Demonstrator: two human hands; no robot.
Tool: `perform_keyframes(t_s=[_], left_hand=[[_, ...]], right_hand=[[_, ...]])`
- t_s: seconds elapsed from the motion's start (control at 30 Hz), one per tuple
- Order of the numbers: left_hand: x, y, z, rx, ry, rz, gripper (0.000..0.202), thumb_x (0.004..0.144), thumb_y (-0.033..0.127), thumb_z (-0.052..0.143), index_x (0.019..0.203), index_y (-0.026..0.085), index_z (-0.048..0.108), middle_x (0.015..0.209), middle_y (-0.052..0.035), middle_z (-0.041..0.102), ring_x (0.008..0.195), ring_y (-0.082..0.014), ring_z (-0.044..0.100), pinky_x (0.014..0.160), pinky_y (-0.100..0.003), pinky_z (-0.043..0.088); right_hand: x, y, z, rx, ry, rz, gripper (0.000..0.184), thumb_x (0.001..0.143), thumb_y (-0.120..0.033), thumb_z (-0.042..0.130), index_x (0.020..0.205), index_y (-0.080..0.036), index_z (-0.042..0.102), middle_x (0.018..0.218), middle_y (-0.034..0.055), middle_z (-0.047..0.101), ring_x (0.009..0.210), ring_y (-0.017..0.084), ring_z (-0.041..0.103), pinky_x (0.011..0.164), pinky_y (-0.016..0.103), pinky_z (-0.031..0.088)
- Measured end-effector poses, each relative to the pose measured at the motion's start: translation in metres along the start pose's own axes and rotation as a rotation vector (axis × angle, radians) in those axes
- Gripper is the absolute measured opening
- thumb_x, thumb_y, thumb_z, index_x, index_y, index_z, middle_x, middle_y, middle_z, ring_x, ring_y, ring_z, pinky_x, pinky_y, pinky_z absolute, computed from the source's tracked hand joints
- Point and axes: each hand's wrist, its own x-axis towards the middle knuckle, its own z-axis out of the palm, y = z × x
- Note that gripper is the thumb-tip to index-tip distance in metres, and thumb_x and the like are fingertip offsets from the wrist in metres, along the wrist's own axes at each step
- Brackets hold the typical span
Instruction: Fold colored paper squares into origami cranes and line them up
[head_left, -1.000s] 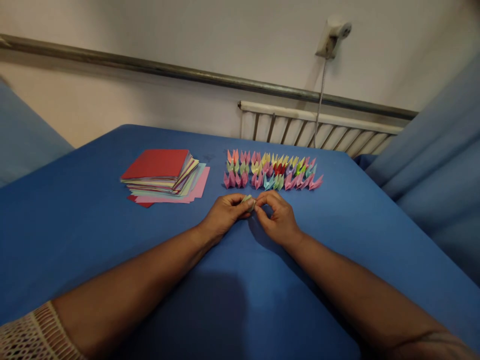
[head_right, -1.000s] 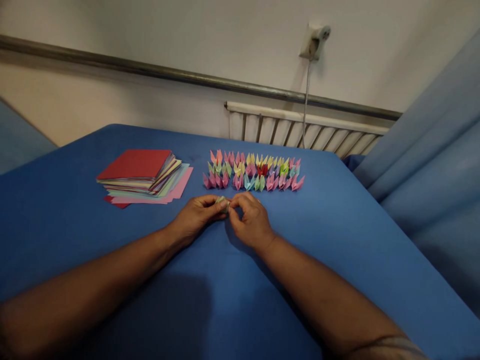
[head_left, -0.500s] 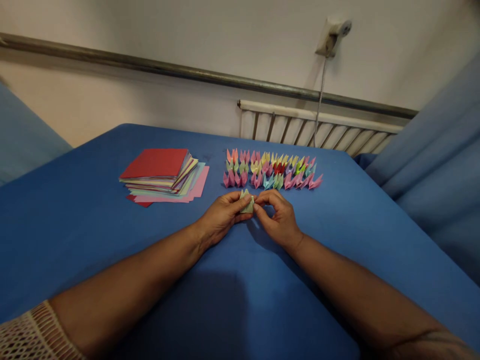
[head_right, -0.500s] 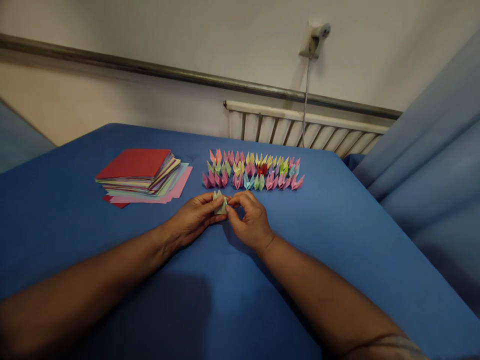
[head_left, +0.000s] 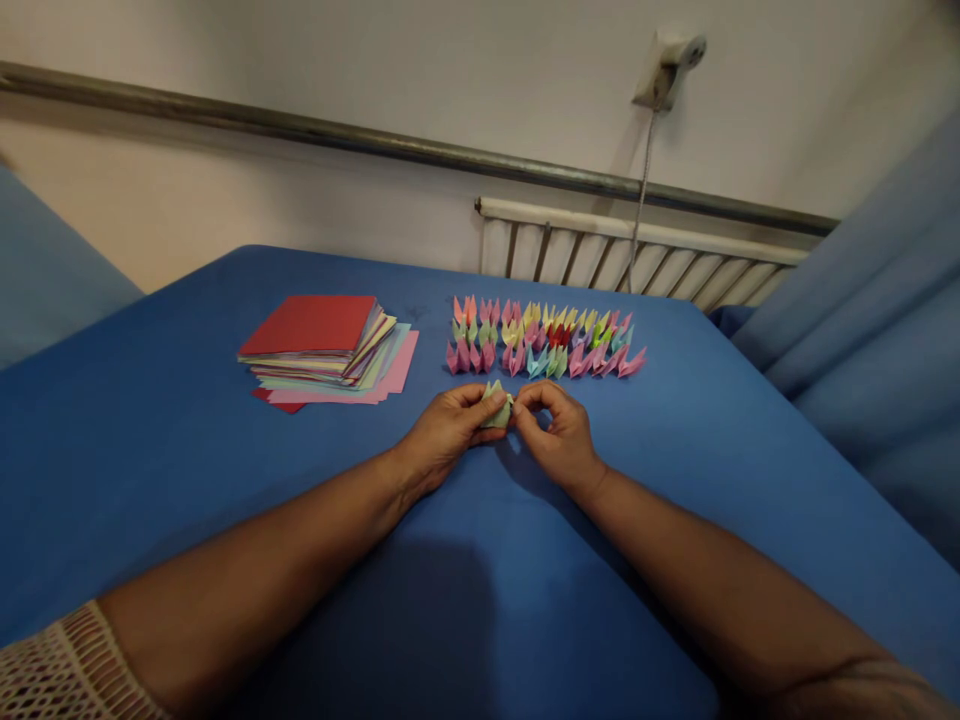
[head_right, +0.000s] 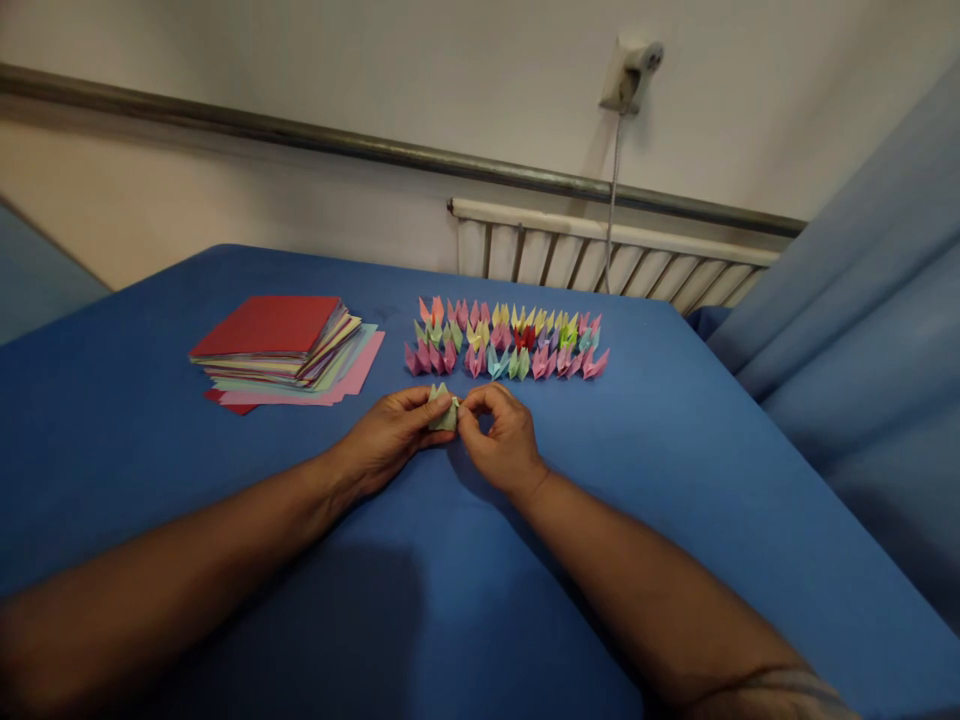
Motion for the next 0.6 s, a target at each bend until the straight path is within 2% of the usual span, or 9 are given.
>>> perform_keyframes(t_s=[0.27, 0.4, 0.6], left_hand=[[-0.0011, -0.0019, 0.0041, -0.041, 0.022, 0.025, 0.026, 0.074, 0.04, 0.075, 0.078, 0.017, 0.064, 0.077, 0.0015, 0.059, 0.074, -0.0106, 0.055, 0.075, -0.027, 0.049], [-0.0017, -0.0007, 0.0065, -0.068, 0.064, 0.04, 0.023, 0.074, 0.036, 0.075, 0.083, 0.017, 0.065, 0.079, 0.0007, 0.06, 0.075, -0.0114, 0.056, 0.073, -0.026, 0.048], [-0.0041, 0.0022, 0.0077, -0.157, -0.003, 0.062, 0.024, 0.076, 0.037, 0.075, 0.082, 0.017, 0.064, 0.08, 0.0009, 0.061, 0.075, -0.0105, 0.056, 0.073, -0.025, 0.047]], right_hand=[[0.0006, -0.0037, -0.0002, -0.073, -0.014, -0.058, 0.009, 0.083, -0.014, 0.055, 0.077, -0.021, 0.056, 0.077, 0.0011, 0.059, 0.073, 0.015, 0.058, 0.072, 0.029, 0.048], [-0.001, -0.0057, 0.0005, -0.074, -0.045, -0.084, 0.008, 0.085, -0.015, 0.055, 0.081, -0.021, 0.058, 0.081, 0.0021, 0.061, 0.077, 0.016, 0.059, 0.076, 0.031, 0.048], [-0.0027, -0.0038, 0.0023, -0.031, -0.047, -0.052, 0.004, 0.084, -0.021, 0.063, 0.087, -0.021, 0.062, 0.085, 0.003, 0.062, 0.081, 0.017, 0.06, 0.076, 0.032, 0.05]])
